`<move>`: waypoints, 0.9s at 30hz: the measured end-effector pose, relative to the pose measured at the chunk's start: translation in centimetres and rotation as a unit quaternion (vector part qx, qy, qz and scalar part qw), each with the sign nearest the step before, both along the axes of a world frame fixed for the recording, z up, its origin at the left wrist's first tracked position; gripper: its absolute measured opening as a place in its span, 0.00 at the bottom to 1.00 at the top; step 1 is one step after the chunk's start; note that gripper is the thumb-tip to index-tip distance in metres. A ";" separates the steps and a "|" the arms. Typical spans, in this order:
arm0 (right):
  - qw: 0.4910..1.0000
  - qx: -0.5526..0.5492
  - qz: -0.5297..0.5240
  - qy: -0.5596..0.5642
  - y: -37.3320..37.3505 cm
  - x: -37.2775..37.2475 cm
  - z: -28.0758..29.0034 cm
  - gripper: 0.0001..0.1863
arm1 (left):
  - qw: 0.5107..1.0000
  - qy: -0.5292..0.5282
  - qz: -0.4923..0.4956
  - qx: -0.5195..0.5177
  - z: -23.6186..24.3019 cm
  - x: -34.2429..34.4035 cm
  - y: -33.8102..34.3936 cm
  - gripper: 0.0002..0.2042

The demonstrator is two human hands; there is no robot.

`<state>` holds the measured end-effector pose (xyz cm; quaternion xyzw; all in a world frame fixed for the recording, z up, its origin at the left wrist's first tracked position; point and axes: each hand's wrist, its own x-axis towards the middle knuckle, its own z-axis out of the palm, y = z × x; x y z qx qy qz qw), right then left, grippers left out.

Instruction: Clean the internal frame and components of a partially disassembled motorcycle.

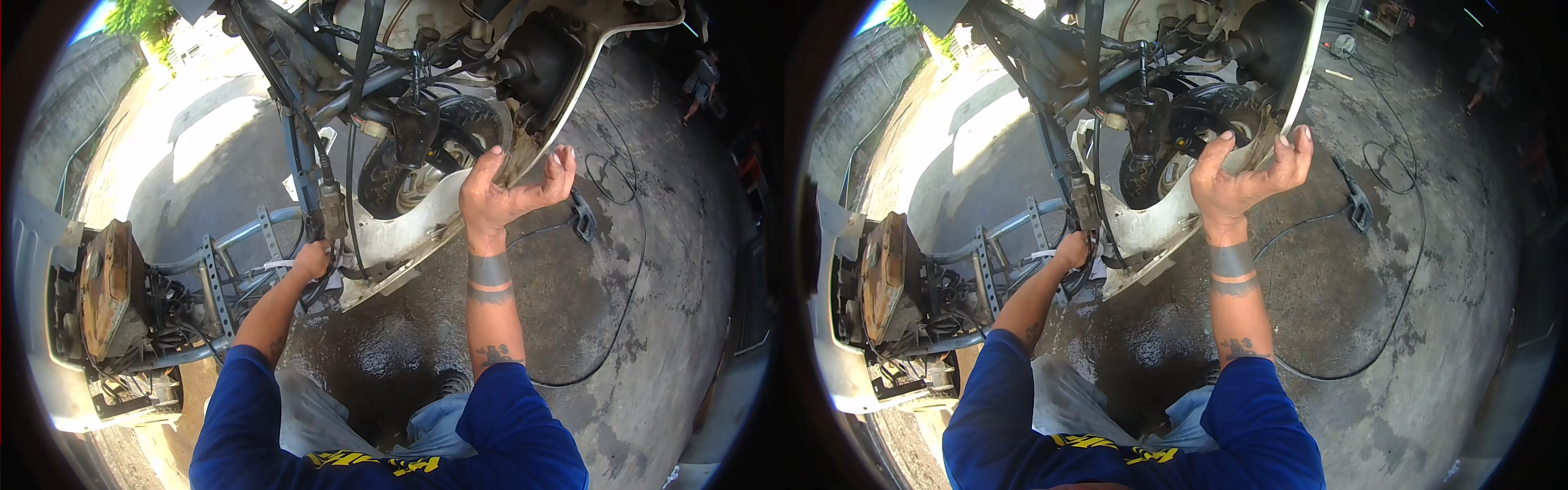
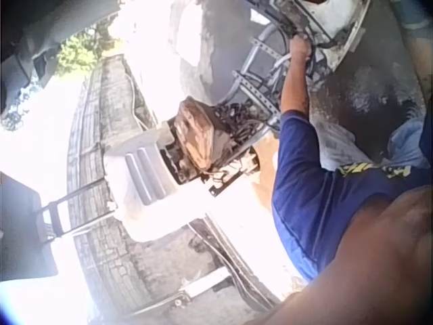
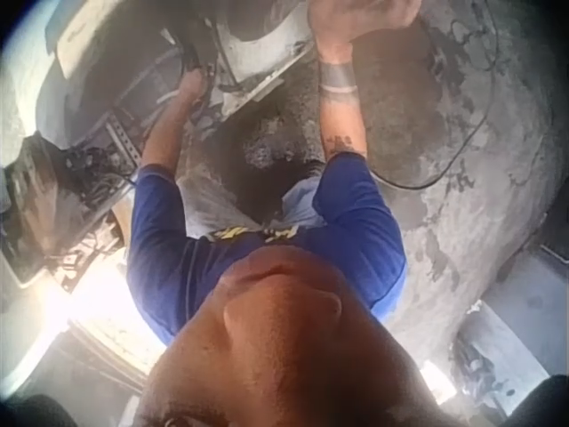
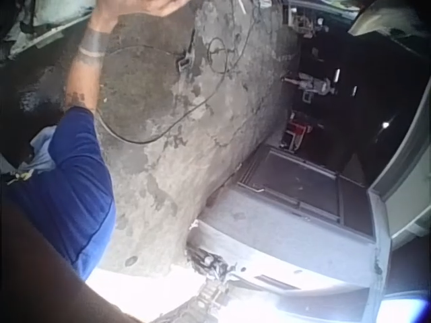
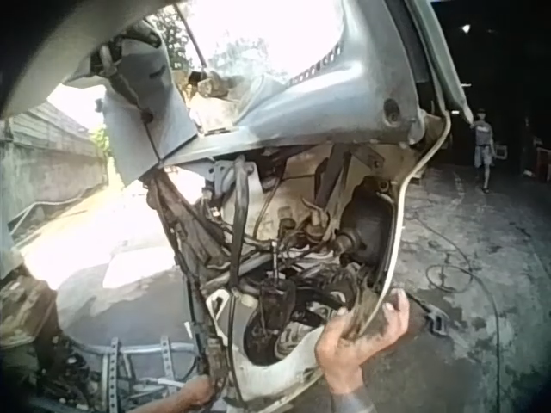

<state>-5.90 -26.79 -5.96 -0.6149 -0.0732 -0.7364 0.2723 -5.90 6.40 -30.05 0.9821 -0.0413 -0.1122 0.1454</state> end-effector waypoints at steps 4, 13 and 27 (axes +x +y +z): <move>0.972 -0.094 0.213 0.013 5.6 -1.9 -0.6 0.20 | 0.999 -0.027 -0.004 -0.020 -0.2 -0.9 0.9 0.16; 0.901 -0.128 0.260 0.323 14.0 -2.7 -8.1 0.35 | 0.958 -0.130 0.117 -0.227 -0.3 -4.2 3.1 0.14; 0.842 0.022 0.329 0.426 17.9 1.4 -14.2 0.36 | 0.818 -0.308 0.219 -0.434 2.2 -8.1 6.5 0.09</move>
